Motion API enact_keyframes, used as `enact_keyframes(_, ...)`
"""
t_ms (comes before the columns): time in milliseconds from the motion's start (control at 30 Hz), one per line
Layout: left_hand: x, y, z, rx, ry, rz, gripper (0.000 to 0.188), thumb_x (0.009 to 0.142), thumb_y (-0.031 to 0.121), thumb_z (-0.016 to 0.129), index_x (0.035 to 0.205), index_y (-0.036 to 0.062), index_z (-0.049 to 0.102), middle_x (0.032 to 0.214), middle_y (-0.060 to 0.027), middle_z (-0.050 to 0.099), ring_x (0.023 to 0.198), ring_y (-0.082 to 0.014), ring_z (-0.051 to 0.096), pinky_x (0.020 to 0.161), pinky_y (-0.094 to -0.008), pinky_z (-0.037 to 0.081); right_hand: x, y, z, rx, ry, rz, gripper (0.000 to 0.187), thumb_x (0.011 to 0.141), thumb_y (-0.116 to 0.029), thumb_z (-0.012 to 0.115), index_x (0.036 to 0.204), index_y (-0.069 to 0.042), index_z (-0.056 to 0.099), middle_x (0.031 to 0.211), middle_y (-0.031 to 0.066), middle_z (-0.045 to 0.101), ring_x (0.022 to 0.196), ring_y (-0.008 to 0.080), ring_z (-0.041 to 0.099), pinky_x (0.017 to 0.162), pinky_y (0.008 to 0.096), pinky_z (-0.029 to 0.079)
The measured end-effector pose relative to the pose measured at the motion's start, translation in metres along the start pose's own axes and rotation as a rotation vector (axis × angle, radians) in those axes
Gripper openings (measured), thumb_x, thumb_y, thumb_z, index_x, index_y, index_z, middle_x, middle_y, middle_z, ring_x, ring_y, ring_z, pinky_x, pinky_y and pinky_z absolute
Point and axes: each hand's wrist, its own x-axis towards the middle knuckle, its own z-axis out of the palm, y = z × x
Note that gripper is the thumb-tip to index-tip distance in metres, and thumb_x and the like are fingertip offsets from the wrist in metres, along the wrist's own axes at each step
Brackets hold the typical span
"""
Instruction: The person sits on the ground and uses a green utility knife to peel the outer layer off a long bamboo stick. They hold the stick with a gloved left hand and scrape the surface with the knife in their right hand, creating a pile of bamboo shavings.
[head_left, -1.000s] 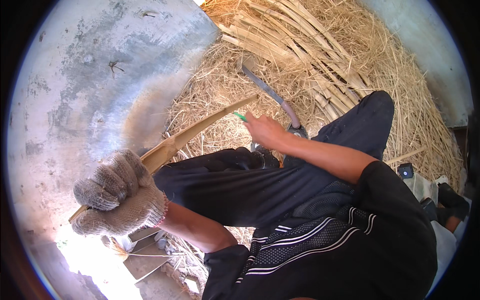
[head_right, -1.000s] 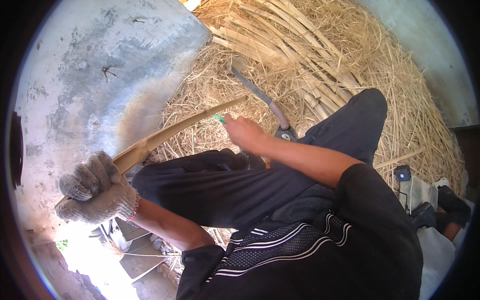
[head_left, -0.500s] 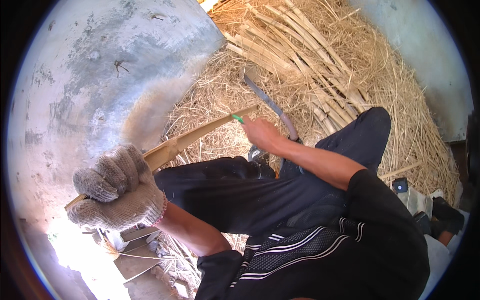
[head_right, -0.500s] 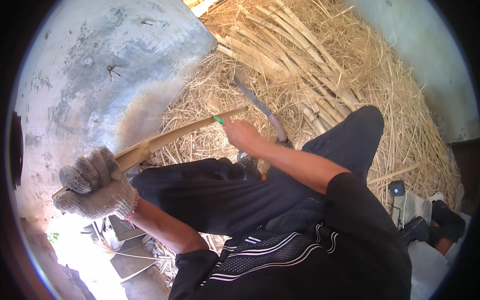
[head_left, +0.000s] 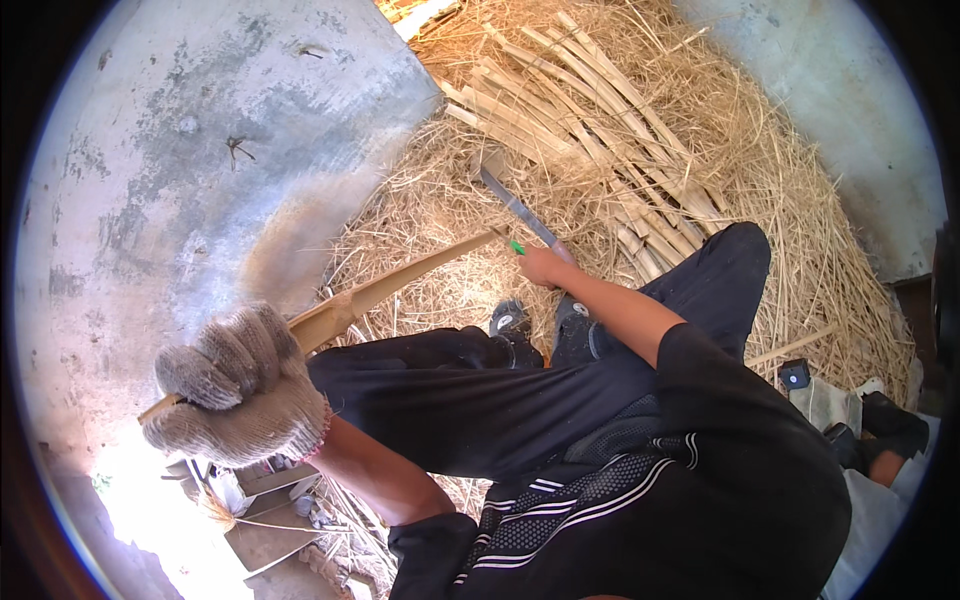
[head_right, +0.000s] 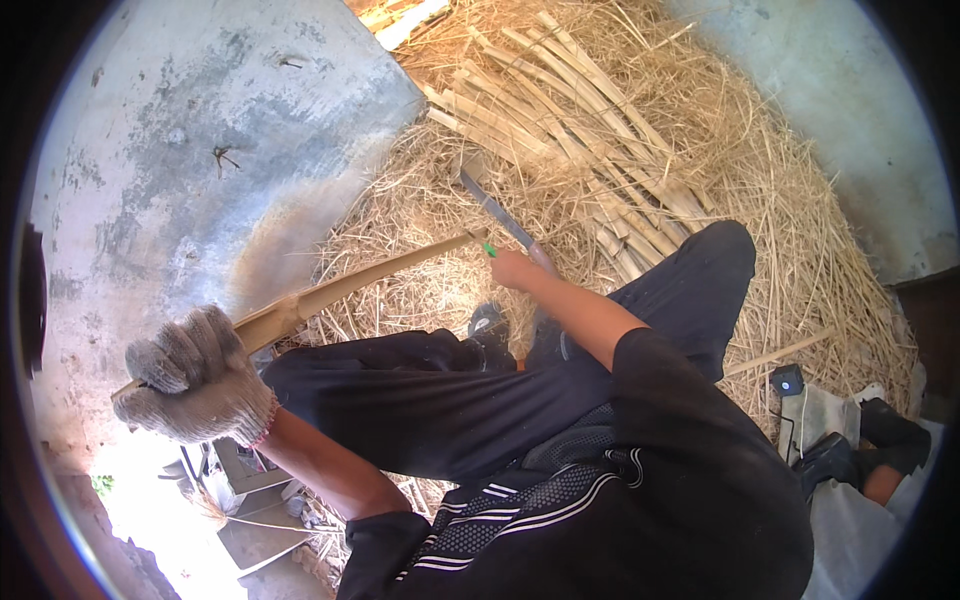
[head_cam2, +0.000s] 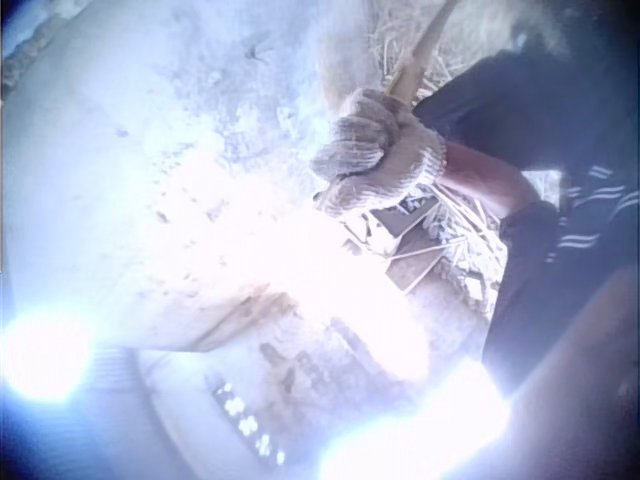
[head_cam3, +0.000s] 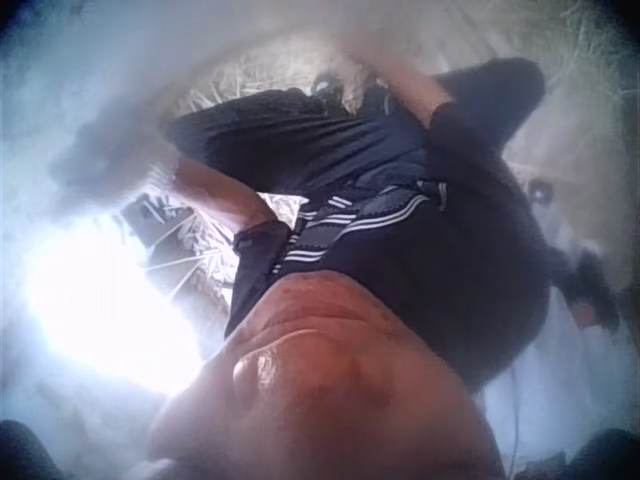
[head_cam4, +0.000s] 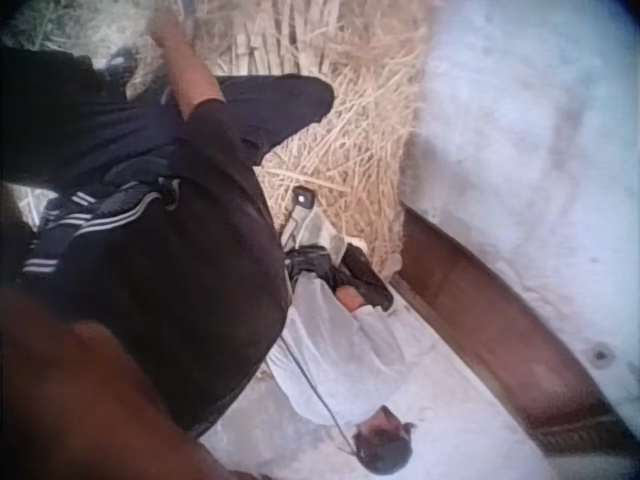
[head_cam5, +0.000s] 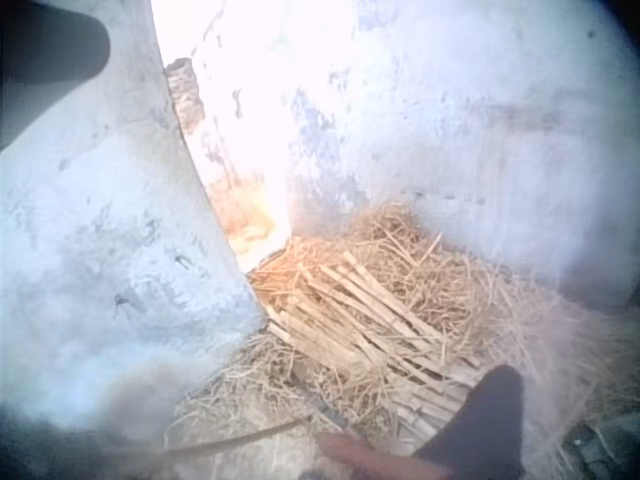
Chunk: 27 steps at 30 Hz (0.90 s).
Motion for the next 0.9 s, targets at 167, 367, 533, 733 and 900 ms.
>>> enact_keyframes(167, -0.003, 0.002, -0.011, -0.023, -0.017, 0.009, 0.061, 0.089, 0.069, 0.047, 0.057, 0.019, 0.034, 0.043, 0.0043, 0.025, 0.032, -0.0076, 0.02, 0.029, -0.0243, 0.024, -0.041, -0.053, -0.026, 0.09, -0.015, -0.171, 0.04, 0.101, -0.03, 0.04, 0.118, 0.005, 0.05, 0.091, 0.0237, 0.066, 0.083, 0.0344, 0.068, 0.074, 0.0478, 0.054)
enact_keyframes(367, -0.003, 0.001, -0.014, -0.032, -0.05, 0.012, 0.058, 0.092, 0.064, 0.045, 0.057, 0.0192, 0.034, 0.043, 0.0044, 0.026, 0.032, -0.0078, 0.023, 0.029, -0.0247, 0.027, -0.019, -0.034, 0.0, -0.179, 0.241, -0.238, 0.033, 0.1, -0.028, 0.041, 0.117, -0.001, 0.05, 0.09, 0.025, 0.066, 0.087, 0.0393, 0.066, 0.077, 0.0528, 0.051)
enact_keyframes(533, -0.002, 0.007, -0.022, -0.042, -0.179, 0.018, 0.054, 0.091, 0.064, 0.05, 0.064, 0.0175, 0.041, 0.046, 0.0044, 0.033, 0.032, -0.0075, 0.031, 0.029, -0.0225, 0.032, 0.005, -0.009, 0.008, -0.298, 0.256, -0.175, 0.027, 0.099, -0.022, 0.044, 0.116, -0.002, 0.05, 0.093, 0.0226, 0.067, 0.09, 0.038, 0.068, 0.074, 0.0511, 0.054)
enact_keyframes(733, -0.004, 0.013, -0.019, 0.015, -0.094, -0.015, 0.055, 0.093, 0.06, 0.047, 0.059, 0.0174, 0.038, 0.043, 0.0039, 0.029, 0.032, -0.0075, 0.026, 0.03, -0.0231, 0.027, 0.054, -0.009, 0.003, -0.57, 0.325, -0.266, 0.023, 0.093, -0.013, 0.049, 0.114, -0.005, 0.056, 0.092, 0.0156, 0.07, 0.08, 0.0304, 0.072, 0.06, 0.048, 0.058)
enact_keyframes(900, -0.006, 0.0, 0.01, 0.062, 0.138, -0.023, 0.058, 0.095, 0.059, 0.042, 0.055, 0.0186, 0.03, 0.042, 0.0037, 0.02, 0.033, -0.008, 0.016, 0.031, -0.0242, 0.022, 0.087, 0.057, 0.003, -0.933, 0.384, 0.079, 0.017, 0.089, -0.01, 0.053, 0.1, -0.004, 0.065, 0.095, 0.0153, 0.07, 0.081, 0.0259, 0.072, 0.057, 0.0479, 0.058)
